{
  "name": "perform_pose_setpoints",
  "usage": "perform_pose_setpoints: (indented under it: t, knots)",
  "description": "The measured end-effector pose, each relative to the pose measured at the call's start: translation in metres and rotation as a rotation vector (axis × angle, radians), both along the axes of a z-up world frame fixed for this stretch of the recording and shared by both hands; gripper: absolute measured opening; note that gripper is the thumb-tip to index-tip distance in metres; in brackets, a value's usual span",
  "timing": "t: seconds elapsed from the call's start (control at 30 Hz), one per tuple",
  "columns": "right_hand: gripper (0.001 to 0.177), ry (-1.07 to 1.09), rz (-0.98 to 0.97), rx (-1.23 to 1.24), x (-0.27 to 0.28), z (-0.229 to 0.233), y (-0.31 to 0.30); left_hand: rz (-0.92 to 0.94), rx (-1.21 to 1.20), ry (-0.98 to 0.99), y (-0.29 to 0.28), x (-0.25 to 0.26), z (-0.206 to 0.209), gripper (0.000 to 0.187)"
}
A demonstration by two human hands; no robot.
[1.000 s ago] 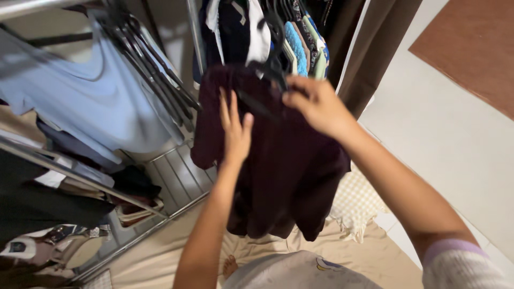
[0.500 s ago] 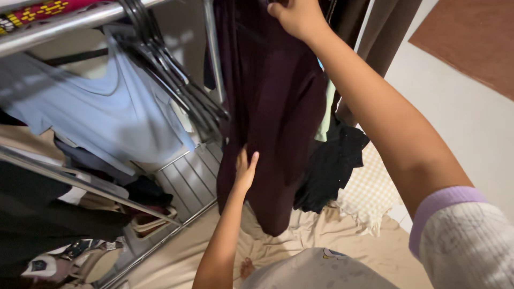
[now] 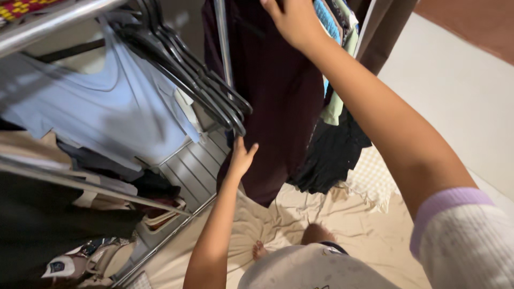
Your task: The person hangs various garments, including a black jacket, a blue shirt, a white and navy top, a maroon top, and black shorts, onto a metal clothing rack. They pick up each item, place it on a hanger, and hang it on the rack, repeating this process for multiple items.
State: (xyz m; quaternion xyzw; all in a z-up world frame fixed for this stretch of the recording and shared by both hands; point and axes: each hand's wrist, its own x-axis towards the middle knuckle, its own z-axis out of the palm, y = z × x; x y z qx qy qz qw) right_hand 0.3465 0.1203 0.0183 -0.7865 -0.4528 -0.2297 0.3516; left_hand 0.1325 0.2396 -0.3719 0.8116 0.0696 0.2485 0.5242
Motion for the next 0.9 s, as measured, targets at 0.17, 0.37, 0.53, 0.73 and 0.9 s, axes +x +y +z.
perform_pose_setpoints:
  t: [0.17,0.37,0.53,0.73,0.9]
  knots:
    - [0.042,-0.173,0.068,0.222,-0.080,-0.012,-0.089,0.090,0.124,0.114,0.002,0.070,-0.025,0.111]
    - [0.047,0.160,-0.165,0.278,-0.068,-0.062,-0.280,0.146,0.271,0.203,0.032,0.109,-0.056,0.136]
    - [0.053,0.444,-0.504,0.343,-0.060,-0.161,-0.420,0.153,-0.674,0.809,0.029,0.111,-0.069,0.105]
    - [0.052,0.875,-0.714,0.422,-0.076,-0.247,-0.498,0.217,-0.915,0.817,0.023,0.153,-0.082,0.097]
    - [0.046,1.041,-0.774,0.302,-0.034,-0.294,-0.543,0.276,-0.976,0.781,0.014,0.172,-0.107,0.090]
